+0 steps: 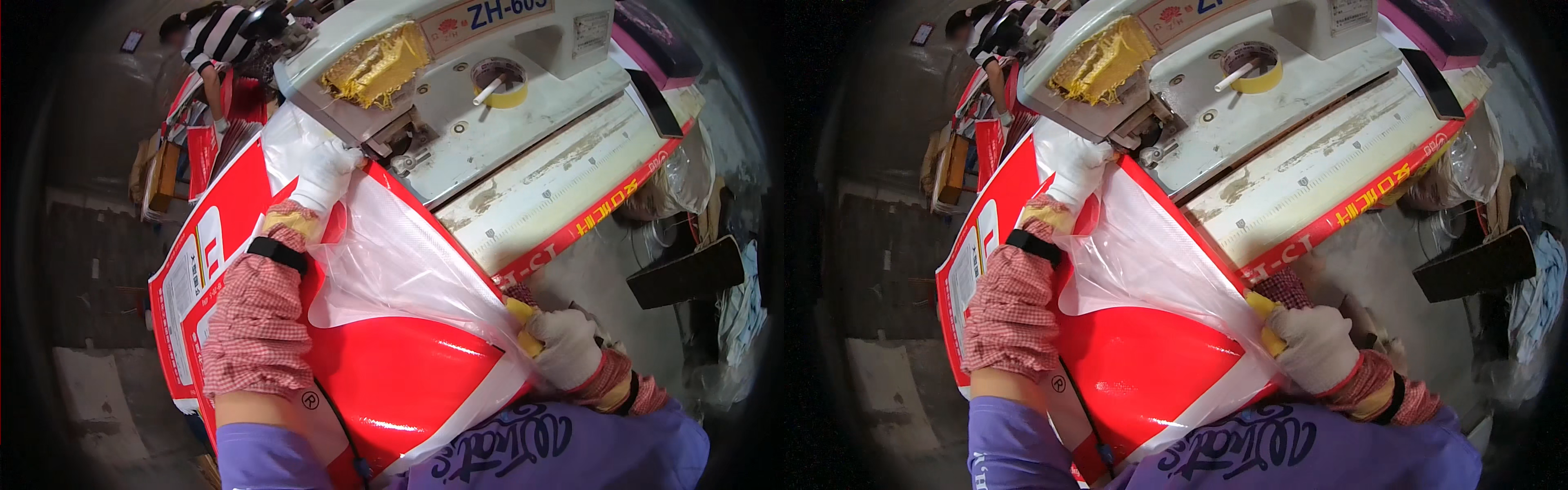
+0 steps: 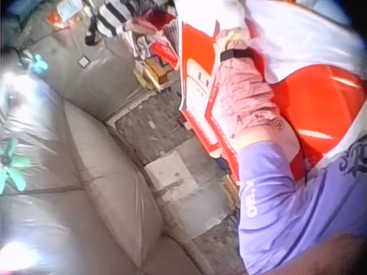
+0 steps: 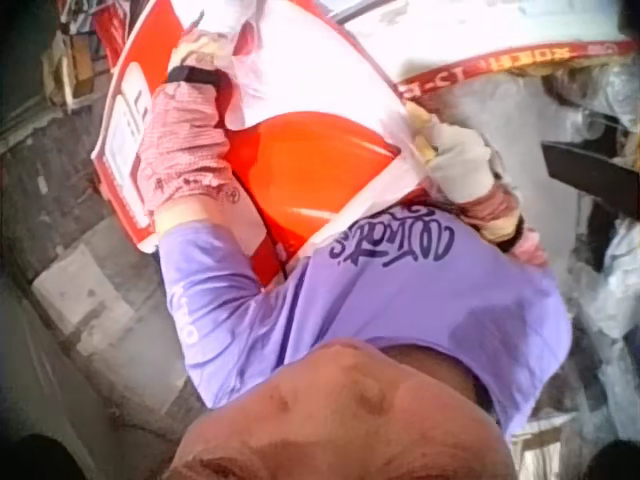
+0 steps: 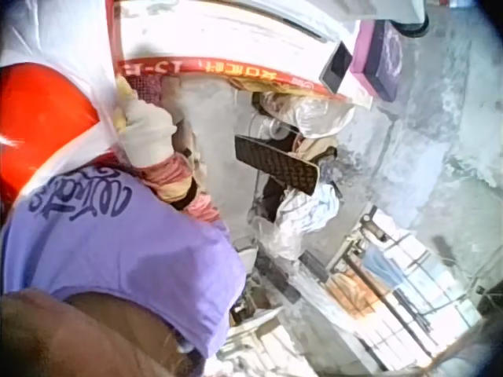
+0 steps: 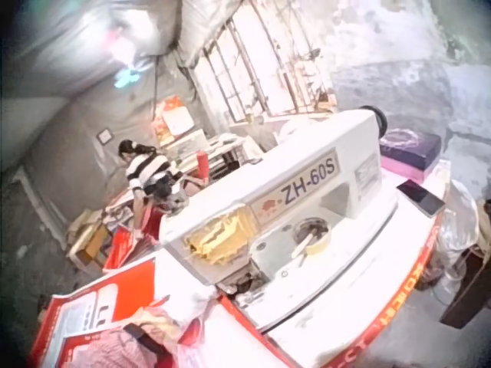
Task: The recorder is using an industrial machine to seal large compound fertilizer bags.
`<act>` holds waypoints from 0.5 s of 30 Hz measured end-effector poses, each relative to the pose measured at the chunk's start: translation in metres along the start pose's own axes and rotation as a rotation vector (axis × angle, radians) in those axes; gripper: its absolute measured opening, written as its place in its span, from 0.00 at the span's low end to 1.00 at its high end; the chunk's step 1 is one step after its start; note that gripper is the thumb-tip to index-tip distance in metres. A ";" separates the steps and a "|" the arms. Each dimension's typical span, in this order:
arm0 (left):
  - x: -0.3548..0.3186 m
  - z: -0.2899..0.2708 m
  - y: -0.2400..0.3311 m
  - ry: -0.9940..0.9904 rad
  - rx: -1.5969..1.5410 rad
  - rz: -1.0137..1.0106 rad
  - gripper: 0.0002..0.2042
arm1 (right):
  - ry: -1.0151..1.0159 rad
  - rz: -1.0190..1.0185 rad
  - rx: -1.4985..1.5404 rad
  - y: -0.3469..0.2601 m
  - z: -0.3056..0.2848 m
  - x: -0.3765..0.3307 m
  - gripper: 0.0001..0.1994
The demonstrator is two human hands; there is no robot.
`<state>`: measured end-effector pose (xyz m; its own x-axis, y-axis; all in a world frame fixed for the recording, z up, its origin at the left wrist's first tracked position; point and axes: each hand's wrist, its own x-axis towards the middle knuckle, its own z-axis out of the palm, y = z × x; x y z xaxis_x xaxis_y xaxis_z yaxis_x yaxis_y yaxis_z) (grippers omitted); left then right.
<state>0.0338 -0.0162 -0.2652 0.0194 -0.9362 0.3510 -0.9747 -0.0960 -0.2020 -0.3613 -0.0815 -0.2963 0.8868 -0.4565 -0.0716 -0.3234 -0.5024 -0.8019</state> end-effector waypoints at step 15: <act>0.025 -0.010 -0.029 -0.374 0.069 -0.322 0.09 | -0.140 -0.115 -0.123 -0.019 0.022 0.041 0.16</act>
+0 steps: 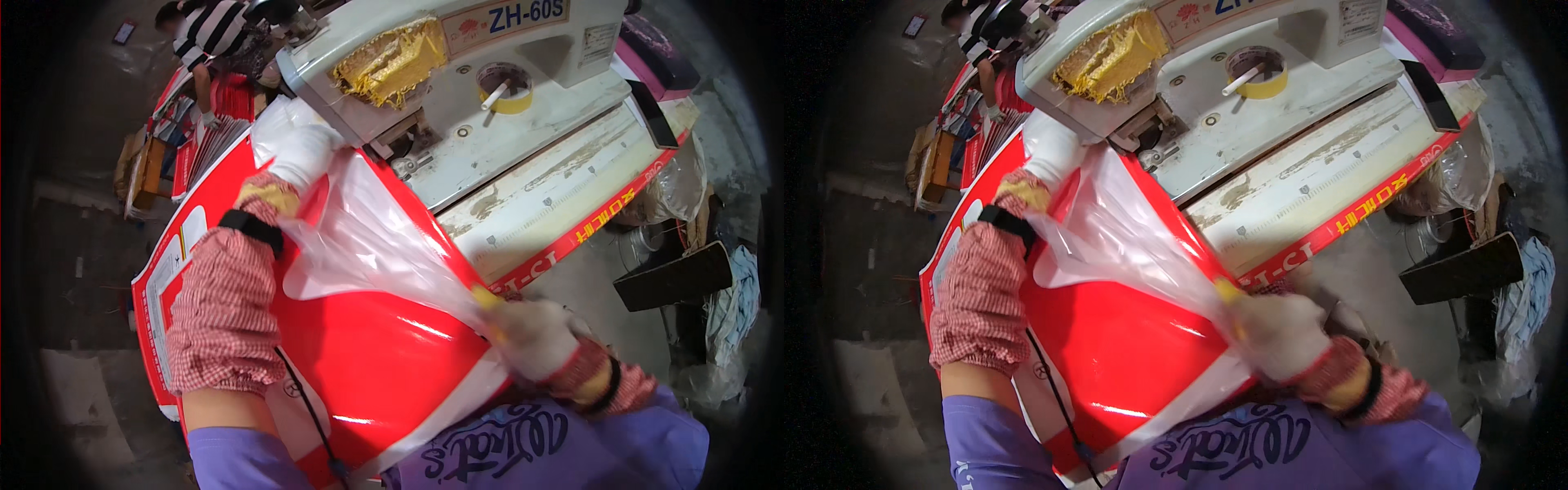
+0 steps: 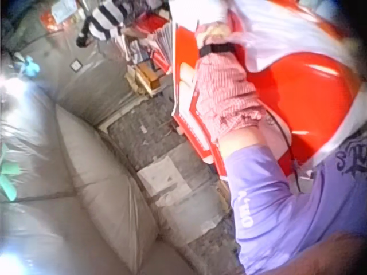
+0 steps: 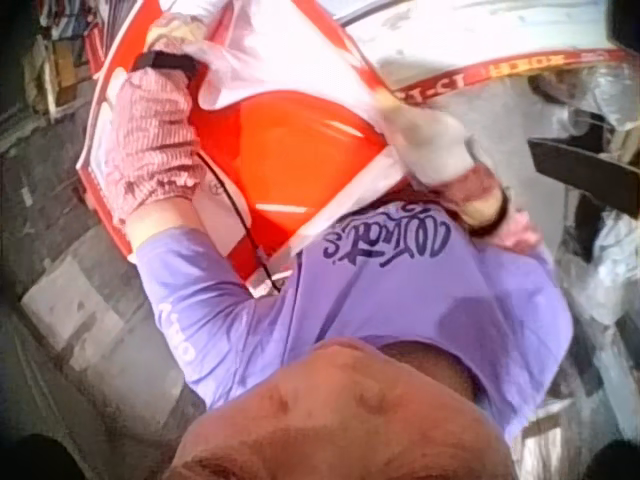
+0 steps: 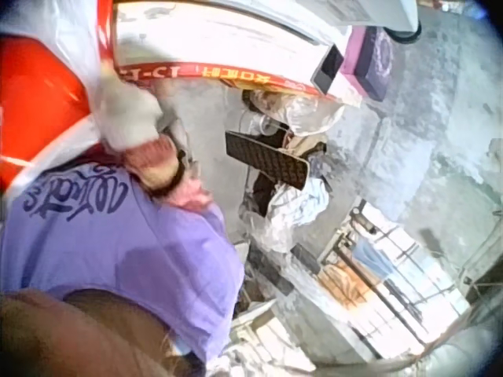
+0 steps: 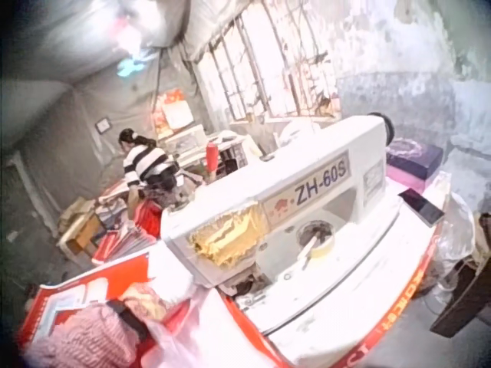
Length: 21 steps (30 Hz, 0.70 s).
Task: The recorder is using an industrial machine to seal large compound fertilizer bags.
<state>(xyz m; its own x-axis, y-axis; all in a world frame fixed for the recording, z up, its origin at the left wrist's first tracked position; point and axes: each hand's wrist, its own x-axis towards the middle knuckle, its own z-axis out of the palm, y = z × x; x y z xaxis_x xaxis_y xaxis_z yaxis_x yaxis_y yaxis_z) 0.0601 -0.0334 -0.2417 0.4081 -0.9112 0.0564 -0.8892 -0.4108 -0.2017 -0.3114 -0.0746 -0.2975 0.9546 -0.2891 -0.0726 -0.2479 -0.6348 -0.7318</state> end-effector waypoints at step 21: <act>-0.085 -0.141 0.136 -0.172 -0.236 0.813 0.26 | -0.265 -0.510 -0.449 -0.002 -0.045 0.231 0.16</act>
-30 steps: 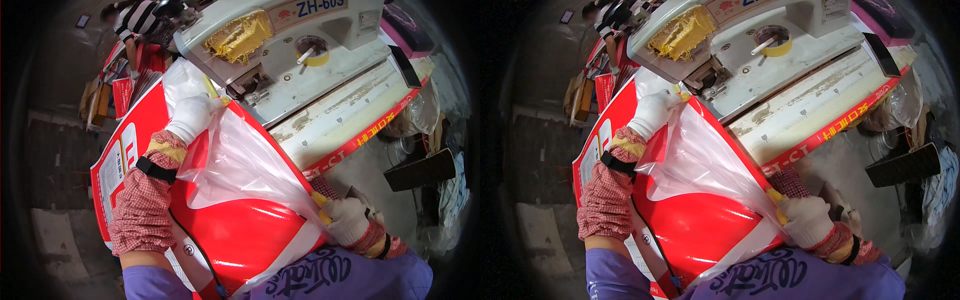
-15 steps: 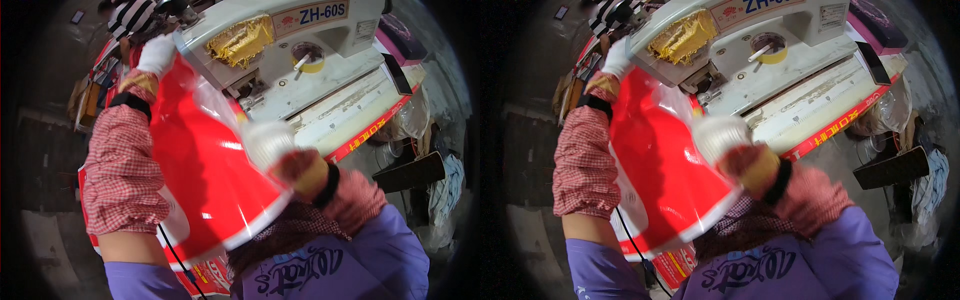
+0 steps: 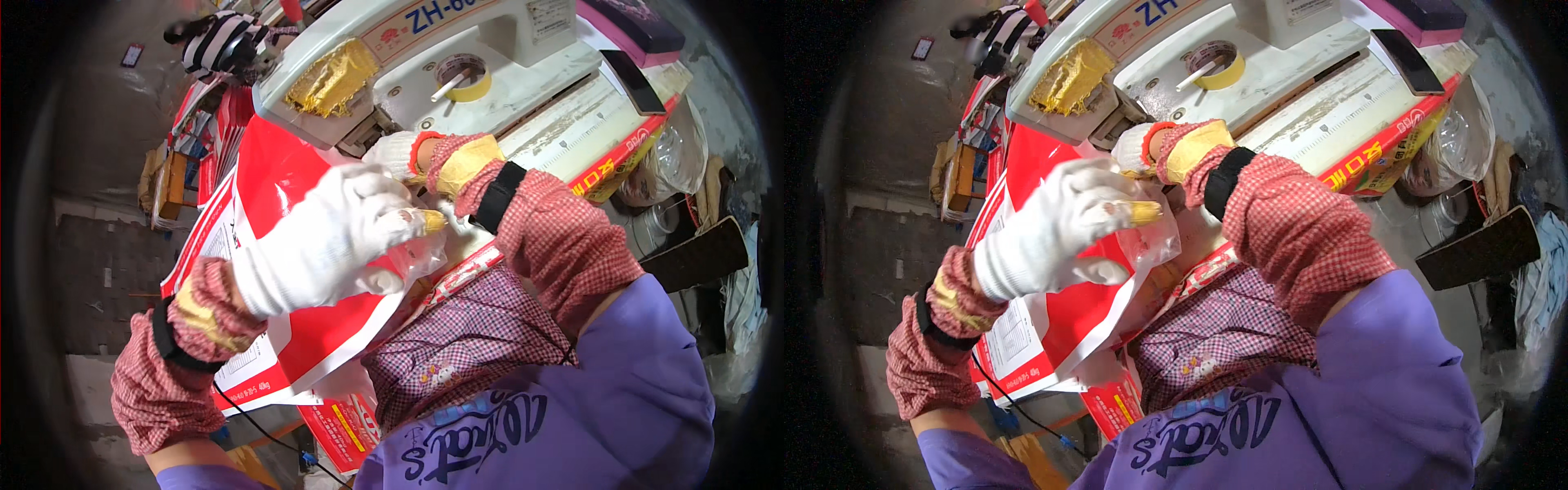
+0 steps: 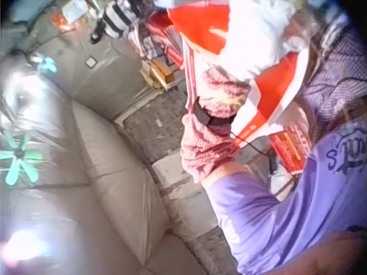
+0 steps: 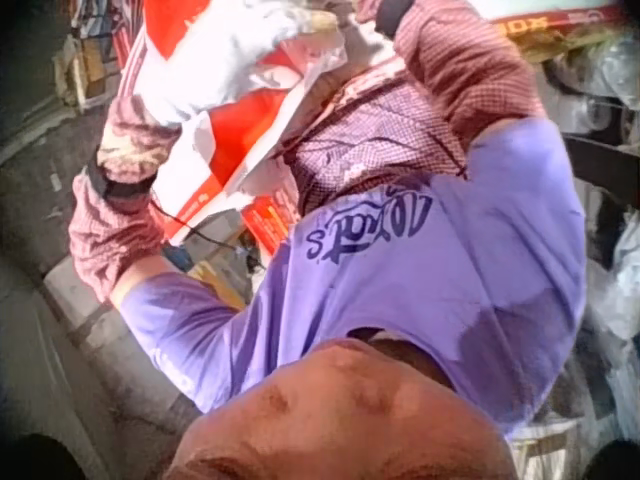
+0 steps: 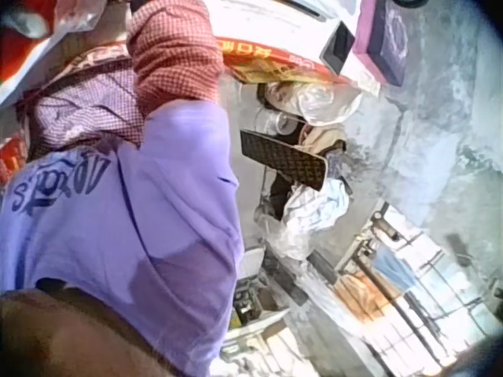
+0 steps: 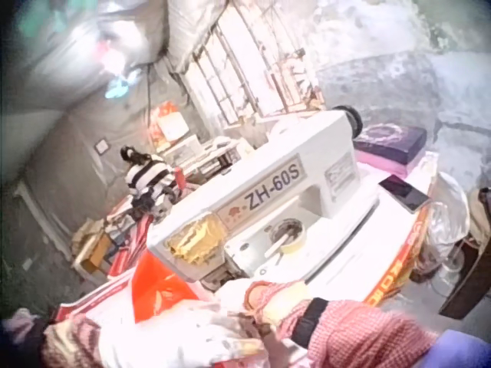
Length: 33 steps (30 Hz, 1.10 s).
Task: The recorder is using an industrial machine to seal large compound fertilizer bags.
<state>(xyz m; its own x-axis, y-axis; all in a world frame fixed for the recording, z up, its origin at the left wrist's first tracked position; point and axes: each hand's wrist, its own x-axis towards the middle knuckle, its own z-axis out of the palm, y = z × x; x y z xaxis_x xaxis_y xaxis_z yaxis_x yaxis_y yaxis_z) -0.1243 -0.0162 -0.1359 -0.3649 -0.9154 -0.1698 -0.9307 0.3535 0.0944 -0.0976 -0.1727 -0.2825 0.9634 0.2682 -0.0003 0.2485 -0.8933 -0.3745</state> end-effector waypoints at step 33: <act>-0.005 0.013 0.065 -0.949 -0.560 -0.454 0.07 | 0.175 0.232 0.074 -0.041 0.022 -0.031 0.08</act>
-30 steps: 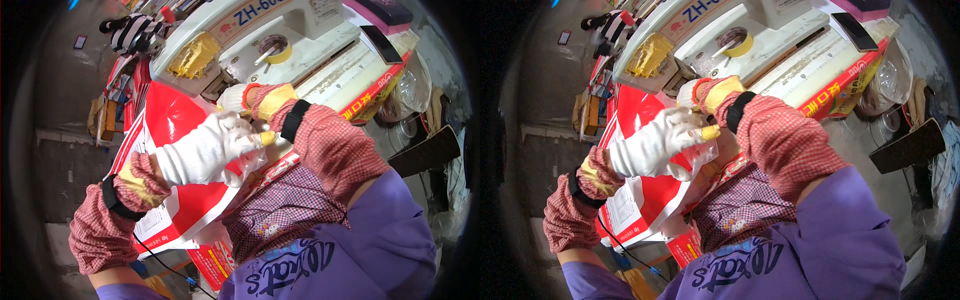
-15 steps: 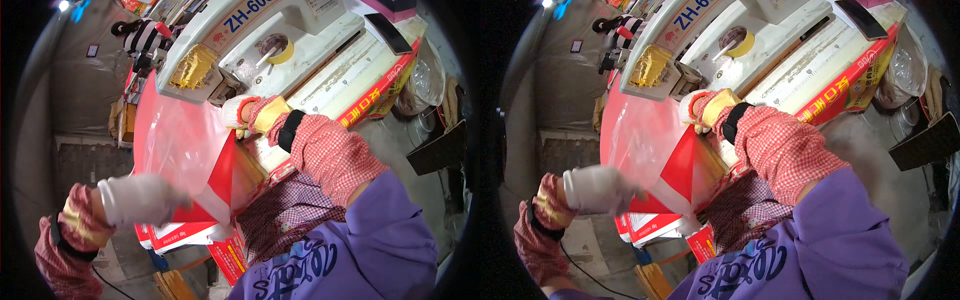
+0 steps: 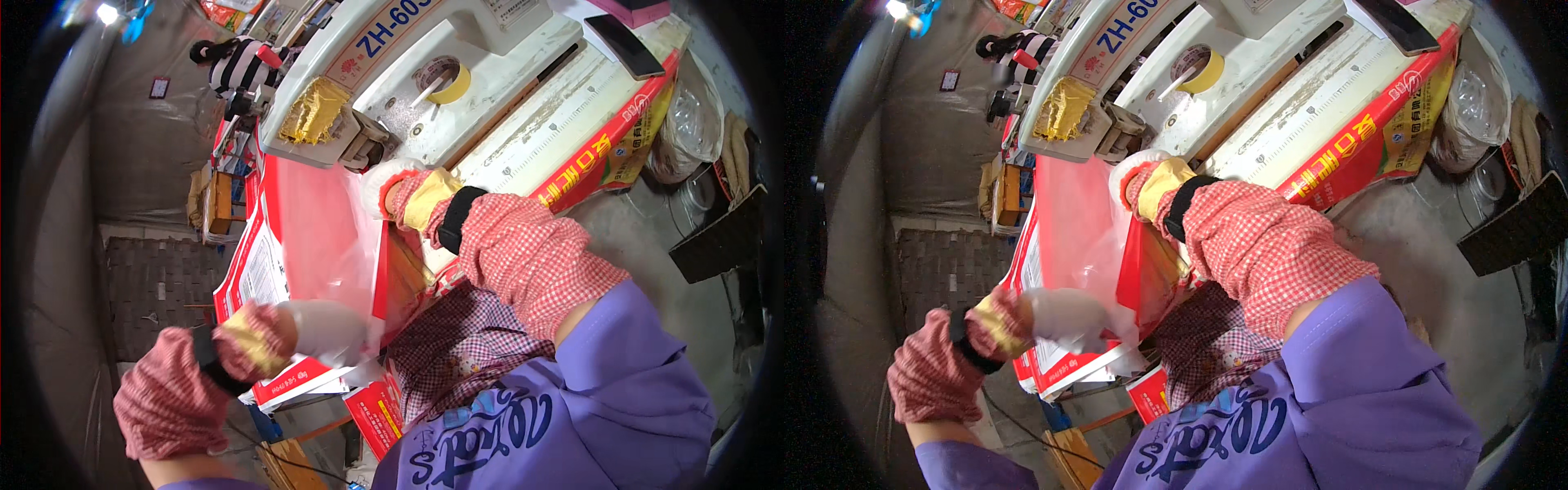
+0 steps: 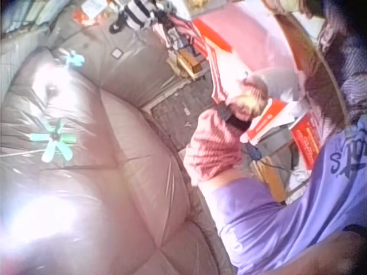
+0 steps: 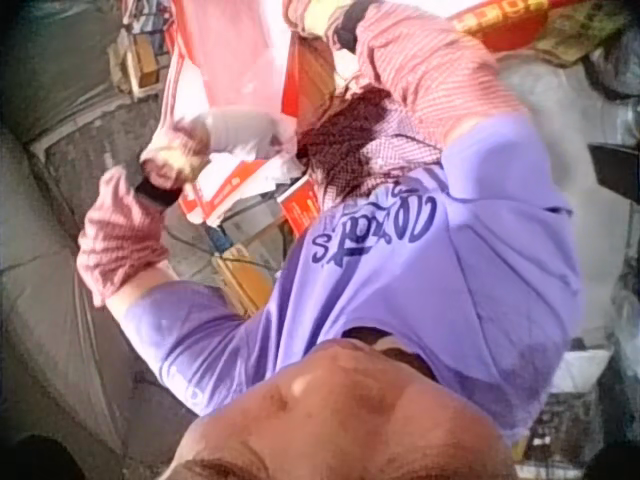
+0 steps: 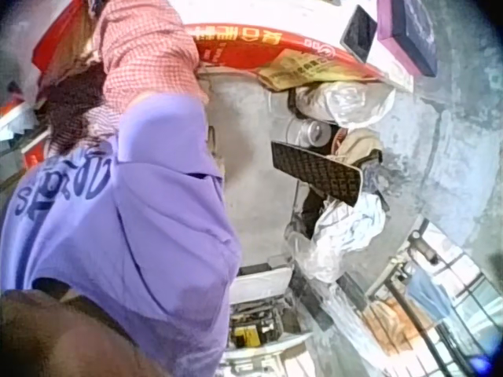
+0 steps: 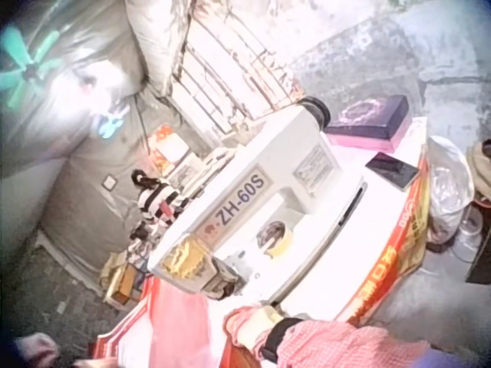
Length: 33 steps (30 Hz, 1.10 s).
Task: The recorder is using an industrial machine to seal large compound fertilizer bags.
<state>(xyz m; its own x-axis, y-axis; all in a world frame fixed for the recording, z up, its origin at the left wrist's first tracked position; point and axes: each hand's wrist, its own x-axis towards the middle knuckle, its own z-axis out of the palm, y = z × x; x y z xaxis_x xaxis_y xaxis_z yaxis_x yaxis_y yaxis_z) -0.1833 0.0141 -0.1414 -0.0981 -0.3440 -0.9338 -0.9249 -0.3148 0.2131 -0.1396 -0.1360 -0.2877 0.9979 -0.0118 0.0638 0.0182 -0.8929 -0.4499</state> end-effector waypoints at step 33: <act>-0.016 0.080 0.036 0.513 0.606 0.232 0.04 | 0.076 0.250 -0.091 -0.059 0.009 -0.038 0.14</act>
<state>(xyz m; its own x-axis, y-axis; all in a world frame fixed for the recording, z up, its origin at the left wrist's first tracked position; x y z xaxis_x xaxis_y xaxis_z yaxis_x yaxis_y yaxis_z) -0.2446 0.0793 -0.1420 -0.2669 -0.7486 -0.6069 -0.9538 0.2951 0.0554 -0.1776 -0.0784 -0.2716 0.9631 -0.2674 0.0293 -0.2369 -0.8948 -0.3785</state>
